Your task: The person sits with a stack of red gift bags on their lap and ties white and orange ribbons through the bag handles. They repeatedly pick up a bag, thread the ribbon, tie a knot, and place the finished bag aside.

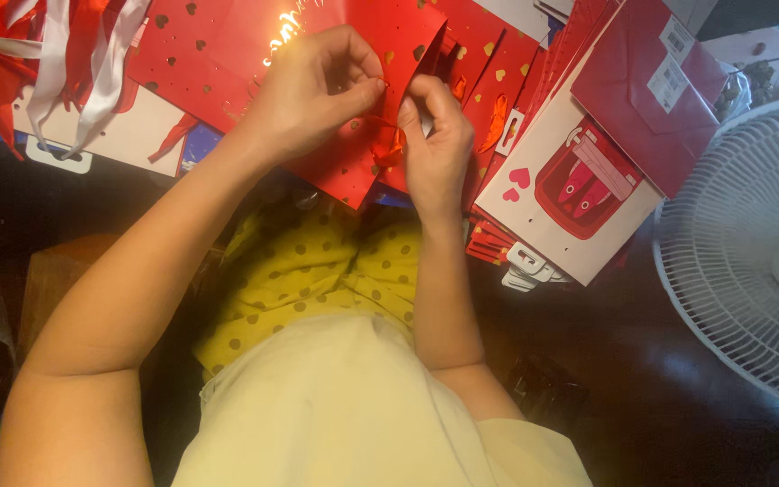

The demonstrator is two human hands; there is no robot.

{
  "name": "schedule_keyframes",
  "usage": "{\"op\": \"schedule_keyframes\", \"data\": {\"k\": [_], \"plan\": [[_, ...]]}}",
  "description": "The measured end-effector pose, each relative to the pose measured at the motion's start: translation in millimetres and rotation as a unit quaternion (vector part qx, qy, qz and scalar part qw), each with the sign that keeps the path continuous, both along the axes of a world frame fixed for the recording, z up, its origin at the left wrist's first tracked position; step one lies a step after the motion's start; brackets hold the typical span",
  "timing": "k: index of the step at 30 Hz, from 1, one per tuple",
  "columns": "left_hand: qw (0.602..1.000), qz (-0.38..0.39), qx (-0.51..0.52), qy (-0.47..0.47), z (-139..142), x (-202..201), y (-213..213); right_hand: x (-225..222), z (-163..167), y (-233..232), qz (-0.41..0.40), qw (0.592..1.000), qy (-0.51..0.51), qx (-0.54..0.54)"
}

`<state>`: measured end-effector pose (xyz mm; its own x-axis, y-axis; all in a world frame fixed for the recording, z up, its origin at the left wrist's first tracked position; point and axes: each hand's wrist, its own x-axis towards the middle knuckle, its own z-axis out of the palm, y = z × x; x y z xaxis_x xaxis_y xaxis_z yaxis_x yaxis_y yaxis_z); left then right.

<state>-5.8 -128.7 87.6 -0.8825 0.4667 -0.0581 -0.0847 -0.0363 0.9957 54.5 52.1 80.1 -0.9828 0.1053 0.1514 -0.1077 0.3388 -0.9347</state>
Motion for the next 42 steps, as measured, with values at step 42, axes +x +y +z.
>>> {"op": "schedule_keyframes", "data": {"k": [42], "plan": [[0.992, 0.029, -0.069, 0.098, -10, -1, 5, -3, -3, 1, -0.022, 0.999, 0.026, 0.002]]}}
